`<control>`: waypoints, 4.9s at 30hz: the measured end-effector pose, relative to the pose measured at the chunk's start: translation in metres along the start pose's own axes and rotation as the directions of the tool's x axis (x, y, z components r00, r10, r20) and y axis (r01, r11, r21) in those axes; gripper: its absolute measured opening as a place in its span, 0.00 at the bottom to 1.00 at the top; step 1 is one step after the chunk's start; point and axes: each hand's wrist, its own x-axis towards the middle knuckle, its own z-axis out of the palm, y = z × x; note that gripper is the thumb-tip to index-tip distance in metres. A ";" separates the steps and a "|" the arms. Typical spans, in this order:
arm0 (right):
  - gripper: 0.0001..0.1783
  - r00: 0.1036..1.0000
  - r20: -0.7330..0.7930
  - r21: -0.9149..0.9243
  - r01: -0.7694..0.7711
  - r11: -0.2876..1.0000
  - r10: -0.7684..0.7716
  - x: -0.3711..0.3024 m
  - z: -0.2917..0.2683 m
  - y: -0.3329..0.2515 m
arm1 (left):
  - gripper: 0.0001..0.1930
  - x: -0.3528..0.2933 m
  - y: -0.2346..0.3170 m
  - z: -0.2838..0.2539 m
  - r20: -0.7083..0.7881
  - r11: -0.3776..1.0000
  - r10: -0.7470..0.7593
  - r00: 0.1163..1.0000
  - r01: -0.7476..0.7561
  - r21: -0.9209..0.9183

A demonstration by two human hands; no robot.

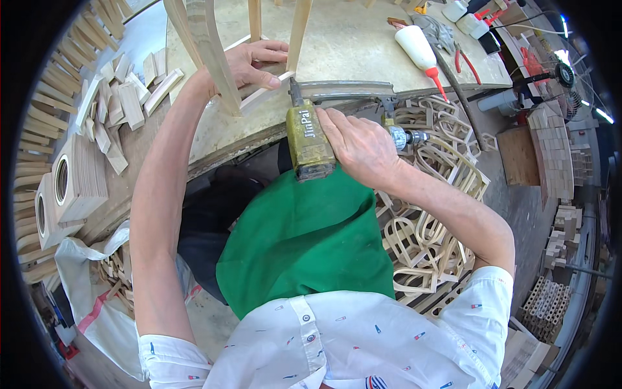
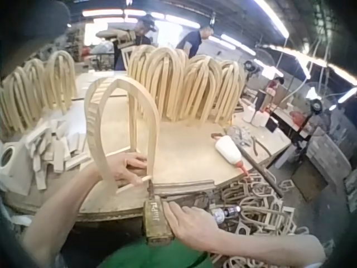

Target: The person assembles small wooden frames by applying glue to the joints and securing them with a pneumatic nail gun. They use pliers to adjust the pieces and a sanding block to smooth the edges. The finished frames are placed on a nearby pallet.

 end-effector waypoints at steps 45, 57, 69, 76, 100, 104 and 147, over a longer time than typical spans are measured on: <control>0.21 0.954 0.151 0.345 -0.295 0.891 0.258 0.010 -0.051 0.013 | 0.27 -0.001 0.003 -0.003 0.026 0.997 -0.029 0.999 0.031 -0.077; 0.22 0.569 0.568 0.810 -0.517 -0.278 0.595 0.051 0.009 0.181 | 0.21 -0.080 0.061 -0.001 -0.583 0.951 -0.138 0.801 -0.058 -0.304; 0.19 0.597 0.365 0.628 -0.725 0.284 0.714 0.061 0.076 0.198 | 0.34 -0.084 0.125 -0.011 -0.659 0.892 -0.184 0.729 -0.158 -0.424; 0.16 0.690 -0.021 0.637 -0.549 0.542 0.724 0.041 0.042 0.167 | 0.28 -0.063 0.121 -0.045 -0.692 0.749 -0.292 0.660 -0.293 -0.595; 0.15 0.709 0.188 0.975 -0.049 -0.218 0.679 0.101 -0.051 -0.040 | 0.30 -0.123 0.159 0.032 -0.844 0.998 0.056 0.533 -0.021 0.053; 0.16 0.804 0.117 0.987 -0.161 0.024 0.583 0.095 -0.031 -0.047 | 0.21 -0.103 0.142 0.017 -0.903 0.997 0.070 0.423 -0.047 0.055; 0.24 0.854 -0.091 0.732 0.406 -0.546 0.513 0.193 -0.192 0.065 | 0.19 -0.124 0.099 -0.013 -0.638 0.861 0.177 0.750 -0.432 -0.269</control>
